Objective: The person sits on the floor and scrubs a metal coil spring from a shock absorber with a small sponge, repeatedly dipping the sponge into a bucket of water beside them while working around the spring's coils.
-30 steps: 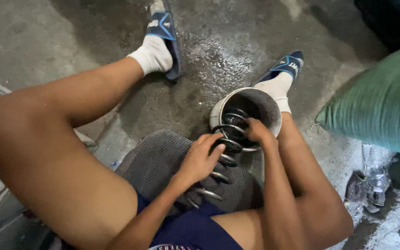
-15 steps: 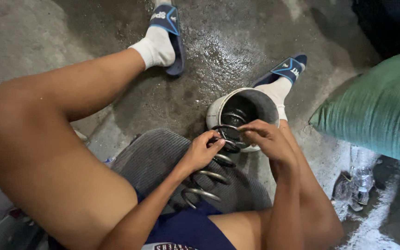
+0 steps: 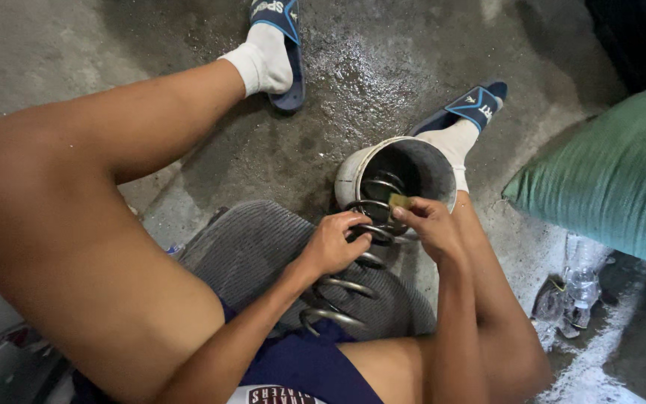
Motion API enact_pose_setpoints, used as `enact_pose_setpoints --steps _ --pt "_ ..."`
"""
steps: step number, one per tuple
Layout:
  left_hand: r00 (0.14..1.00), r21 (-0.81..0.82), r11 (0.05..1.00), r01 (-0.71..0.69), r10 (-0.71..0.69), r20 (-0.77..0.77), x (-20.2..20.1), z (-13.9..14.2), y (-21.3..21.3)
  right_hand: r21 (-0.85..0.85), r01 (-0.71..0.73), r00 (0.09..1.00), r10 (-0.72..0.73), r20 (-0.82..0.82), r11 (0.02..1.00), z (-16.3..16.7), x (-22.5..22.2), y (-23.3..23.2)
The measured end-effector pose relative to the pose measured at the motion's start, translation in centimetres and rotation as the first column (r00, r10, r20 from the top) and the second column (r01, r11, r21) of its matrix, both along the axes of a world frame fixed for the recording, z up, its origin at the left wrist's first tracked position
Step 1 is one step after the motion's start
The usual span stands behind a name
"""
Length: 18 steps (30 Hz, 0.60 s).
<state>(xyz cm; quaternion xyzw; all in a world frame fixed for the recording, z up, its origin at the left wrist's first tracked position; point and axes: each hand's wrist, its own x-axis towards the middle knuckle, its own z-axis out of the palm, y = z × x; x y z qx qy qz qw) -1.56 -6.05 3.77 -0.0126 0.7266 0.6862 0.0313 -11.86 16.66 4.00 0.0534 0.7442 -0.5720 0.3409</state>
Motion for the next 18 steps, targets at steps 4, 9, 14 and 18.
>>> enact_pose_setpoints --steps 4,9,14,18 --pt "0.999 -0.053 0.998 -0.023 0.024 0.028 0.0 0.4 0.2 0.177 0.042 0.997 -0.028 -0.077 0.983 -0.4 0.2 -0.6" --pt "0.997 -0.085 0.996 0.021 -0.015 0.077 -0.3 0.5 0.1 -0.068 0.019 0.992 -0.01 0.129 0.998 -1.0 0.4 -1.2" --pt "0.998 -0.069 0.997 -0.027 0.031 0.053 -0.3 0.2 0.2 0.157 0.02 1.0 -0.023 0.02 0.987 -1.4 0.6 -1.5" --pt "0.998 -0.021 0.998 -0.06 0.061 0.013 -0.4 -0.1 0.1 0.284 0.021 0.964 0.056 -0.261 0.959 -1.6 0.8 -1.5"
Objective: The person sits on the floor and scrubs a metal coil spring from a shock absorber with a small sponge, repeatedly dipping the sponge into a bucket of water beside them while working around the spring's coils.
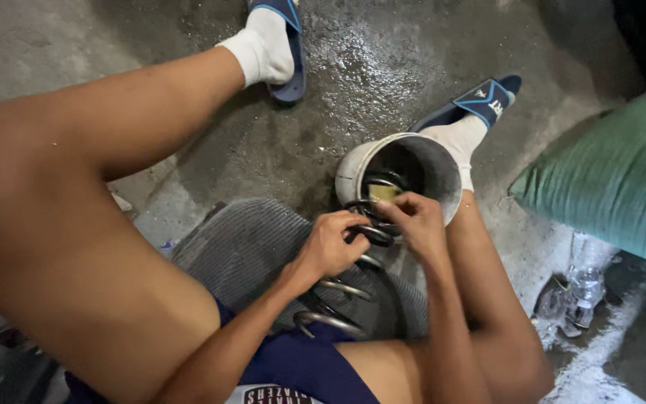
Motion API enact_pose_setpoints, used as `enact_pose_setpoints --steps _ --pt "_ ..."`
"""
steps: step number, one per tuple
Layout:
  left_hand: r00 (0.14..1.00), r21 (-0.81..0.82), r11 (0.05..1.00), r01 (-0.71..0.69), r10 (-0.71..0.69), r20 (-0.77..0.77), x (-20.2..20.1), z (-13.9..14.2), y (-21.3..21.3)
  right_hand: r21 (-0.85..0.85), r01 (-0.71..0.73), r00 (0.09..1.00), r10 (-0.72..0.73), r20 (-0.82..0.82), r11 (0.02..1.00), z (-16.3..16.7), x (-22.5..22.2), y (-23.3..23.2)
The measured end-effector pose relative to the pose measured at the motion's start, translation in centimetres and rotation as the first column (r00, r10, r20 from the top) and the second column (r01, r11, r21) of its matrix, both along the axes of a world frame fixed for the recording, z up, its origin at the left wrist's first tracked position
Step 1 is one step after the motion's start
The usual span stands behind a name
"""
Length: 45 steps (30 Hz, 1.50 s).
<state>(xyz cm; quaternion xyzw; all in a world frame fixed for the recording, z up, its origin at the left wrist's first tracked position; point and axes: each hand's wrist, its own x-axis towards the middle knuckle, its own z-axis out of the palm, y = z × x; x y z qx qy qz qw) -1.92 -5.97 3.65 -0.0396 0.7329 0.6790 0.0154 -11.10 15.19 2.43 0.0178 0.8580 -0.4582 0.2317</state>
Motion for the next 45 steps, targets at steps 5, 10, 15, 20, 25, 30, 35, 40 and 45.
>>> enact_pose_setpoints --steps 5,10,15,20,25,30,35,40,45 --pt "0.999 -0.035 0.999 0.031 -0.031 0.013 0.1 -0.2 -0.1 -0.145 -0.013 0.991 0.033 0.131 0.989 0.2 0.2 0.5" --pt "0.999 -0.064 0.998 0.016 -0.014 0.038 -0.1 0.0 -0.1 -0.001 0.021 1.0 -0.021 0.0 1.0 0.3 0.3 0.9" --pt "1.0 -0.016 1.0 0.001 -0.001 -0.024 0.2 0.4 -0.2 -0.284 0.252 0.95 -0.18 0.256 0.925 1.3 0.0 2.4" --pt "0.997 -0.011 0.999 0.04 -0.039 0.059 0.2 0.6 -0.3 -0.3 0.185 0.974 -0.134 0.185 0.936 2.6 -0.3 3.4" --pt "0.999 -0.027 0.999 0.032 -0.031 0.041 0.1 0.4 -0.2 -0.232 -0.125 0.979 0.158 0.132 0.965 3.6 -0.4 3.2" --pt "1.0 -0.012 1.0 0.025 -0.024 0.009 0.2 0.3 -0.1 -0.195 0.051 0.977 -0.009 0.214 0.98 2.8 -0.3 2.5" --pt "0.998 -0.017 0.999 0.031 -0.03 0.058 0.2 0.6 -0.1 -0.27 -0.02 0.955 0.098 0.28 0.963 2.5 -0.1 1.5" --pt "0.999 -0.056 0.998 0.013 -0.011 0.041 0.1 1.2 -0.4 -0.109 0.033 0.975 -0.008 0.223 0.994 2.2 0.3 0.5" --pt "0.997 -0.021 1.0 0.022 -0.02 0.072 0.2 1.4 -0.4 0.009 -0.063 0.997 0.062 0.033 0.998 2.2 0.8 -0.2"
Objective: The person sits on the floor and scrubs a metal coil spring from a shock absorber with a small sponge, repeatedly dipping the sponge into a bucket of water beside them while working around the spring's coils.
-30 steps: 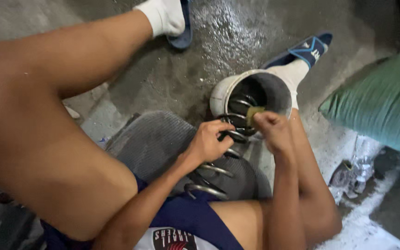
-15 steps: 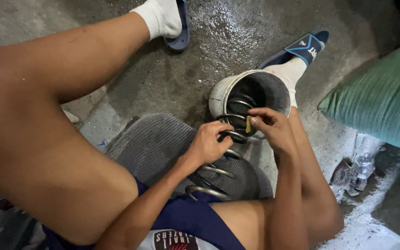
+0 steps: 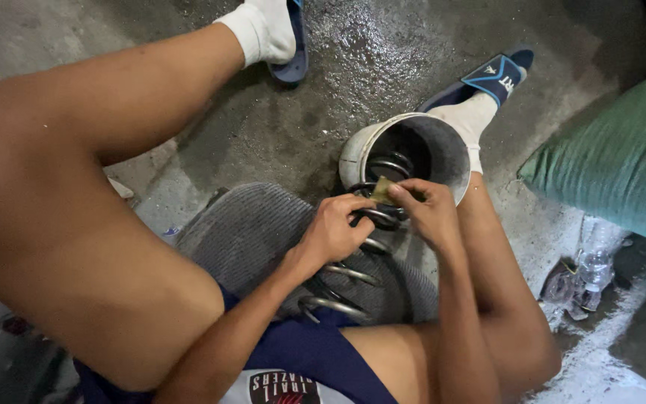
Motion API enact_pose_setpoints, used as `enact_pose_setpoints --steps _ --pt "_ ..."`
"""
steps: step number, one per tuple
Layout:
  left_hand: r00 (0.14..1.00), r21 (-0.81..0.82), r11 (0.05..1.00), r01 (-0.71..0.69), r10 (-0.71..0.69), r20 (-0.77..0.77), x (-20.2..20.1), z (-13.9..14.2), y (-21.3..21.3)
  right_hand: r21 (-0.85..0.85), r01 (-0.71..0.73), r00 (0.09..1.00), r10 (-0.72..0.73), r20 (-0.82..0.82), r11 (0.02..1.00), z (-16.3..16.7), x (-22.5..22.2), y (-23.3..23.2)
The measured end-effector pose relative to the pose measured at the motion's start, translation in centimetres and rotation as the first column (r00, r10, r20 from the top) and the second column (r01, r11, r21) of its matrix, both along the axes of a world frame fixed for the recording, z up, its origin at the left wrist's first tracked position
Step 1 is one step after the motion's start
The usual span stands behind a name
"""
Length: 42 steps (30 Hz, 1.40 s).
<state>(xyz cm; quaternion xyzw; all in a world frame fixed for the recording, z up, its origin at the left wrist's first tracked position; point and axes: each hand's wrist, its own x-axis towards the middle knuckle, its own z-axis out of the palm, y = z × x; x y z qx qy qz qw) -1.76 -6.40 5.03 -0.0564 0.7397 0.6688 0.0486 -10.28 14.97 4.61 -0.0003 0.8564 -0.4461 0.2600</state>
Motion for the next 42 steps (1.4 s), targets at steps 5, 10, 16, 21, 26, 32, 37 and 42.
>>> enact_pose_setpoints --steps 5,10,16,21,26,32,37,42 --pt "1.0 0.004 1.0 -0.002 0.002 0.031 0.2 -0.4 0.6 -0.181 0.035 0.996 -0.019 0.088 0.983 0.1 0.4 -0.3" --pt "1.0 -0.008 1.0 -0.013 0.013 0.002 0.0 -1.2 0.5 0.06 0.08 0.996 -0.077 -0.052 0.995 0.3 0.8 -0.3" --pt "1.0 -0.04 0.999 0.029 -0.029 -0.012 0.1 -0.9 0.5 -0.089 0.091 0.996 -0.091 -0.004 0.992 0.4 0.8 -0.2" --pt "1.0 -0.072 0.997 0.005 -0.007 -0.025 0.1 0.0 0.8 -0.16 0.15 0.989 -0.15 0.014 0.976 0.2 0.5 -0.1" --pt "1.0 -0.051 0.998 0.024 -0.024 0.007 0.1 0.3 0.8 -0.005 0.113 0.994 -0.114 -0.008 0.994 -0.1 0.1 -0.1" --pt "1.0 -0.045 0.999 0.026 -0.026 0.001 -0.1 0.5 0.5 -0.247 0.154 0.969 -0.097 0.228 0.957 -0.4 -0.3 0.0" --pt "0.999 -0.069 0.997 0.034 -0.033 0.017 -0.4 0.9 0.7 -0.049 0.101 0.995 -0.101 0.007 0.994 -0.6 -0.4 0.0" --pt "0.997 -0.093 0.993 0.066 -0.063 0.034 -0.3 1.1 0.6 -0.285 0.114 0.976 -0.053 0.213 0.952 -0.7 -0.5 0.0"
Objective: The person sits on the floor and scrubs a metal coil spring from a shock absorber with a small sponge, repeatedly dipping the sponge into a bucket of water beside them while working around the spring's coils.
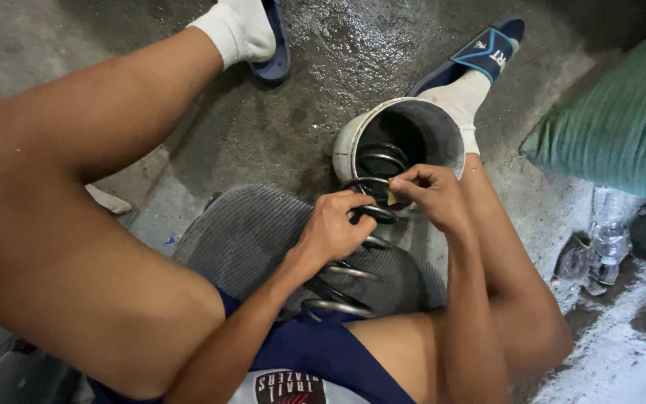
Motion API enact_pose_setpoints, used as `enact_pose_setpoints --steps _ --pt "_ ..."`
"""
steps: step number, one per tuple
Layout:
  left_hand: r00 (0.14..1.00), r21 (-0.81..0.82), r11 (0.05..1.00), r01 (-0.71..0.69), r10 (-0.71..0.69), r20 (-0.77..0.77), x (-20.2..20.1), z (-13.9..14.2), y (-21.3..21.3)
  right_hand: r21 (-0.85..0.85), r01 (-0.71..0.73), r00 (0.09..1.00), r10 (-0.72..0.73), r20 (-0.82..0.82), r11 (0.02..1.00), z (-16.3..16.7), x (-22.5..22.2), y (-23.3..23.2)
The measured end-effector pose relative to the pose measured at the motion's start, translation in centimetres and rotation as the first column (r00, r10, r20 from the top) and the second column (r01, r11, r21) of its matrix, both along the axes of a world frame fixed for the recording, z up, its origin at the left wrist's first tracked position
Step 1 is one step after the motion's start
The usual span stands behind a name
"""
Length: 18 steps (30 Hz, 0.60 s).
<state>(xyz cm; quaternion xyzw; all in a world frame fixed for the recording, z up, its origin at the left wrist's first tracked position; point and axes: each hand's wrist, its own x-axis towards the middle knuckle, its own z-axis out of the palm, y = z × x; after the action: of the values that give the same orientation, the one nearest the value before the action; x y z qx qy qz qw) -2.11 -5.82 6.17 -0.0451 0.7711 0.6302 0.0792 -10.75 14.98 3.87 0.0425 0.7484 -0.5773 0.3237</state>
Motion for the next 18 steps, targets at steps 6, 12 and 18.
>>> enact_pose_setpoints --steps 6,12,18 --pt "0.999 -0.019 1.0 -0.023 0.022 -0.033 -0.2 -0.1 0.0 0.387 0.041 0.955 0.077 -0.285 0.921 0.0 0.0 0.1" --pt "1.0 0.003 1.0 0.003 -0.003 0.014 -0.1 -0.4 0.1 0.077 -0.059 0.99 0.068 -0.126 0.995 0.2 0.1 0.4" --pt "0.999 0.027 0.998 -0.051 0.051 -0.005 0.0 -0.6 0.2 0.498 0.061 0.959 0.087 -0.27 0.865 0.7 0.3 1.1"
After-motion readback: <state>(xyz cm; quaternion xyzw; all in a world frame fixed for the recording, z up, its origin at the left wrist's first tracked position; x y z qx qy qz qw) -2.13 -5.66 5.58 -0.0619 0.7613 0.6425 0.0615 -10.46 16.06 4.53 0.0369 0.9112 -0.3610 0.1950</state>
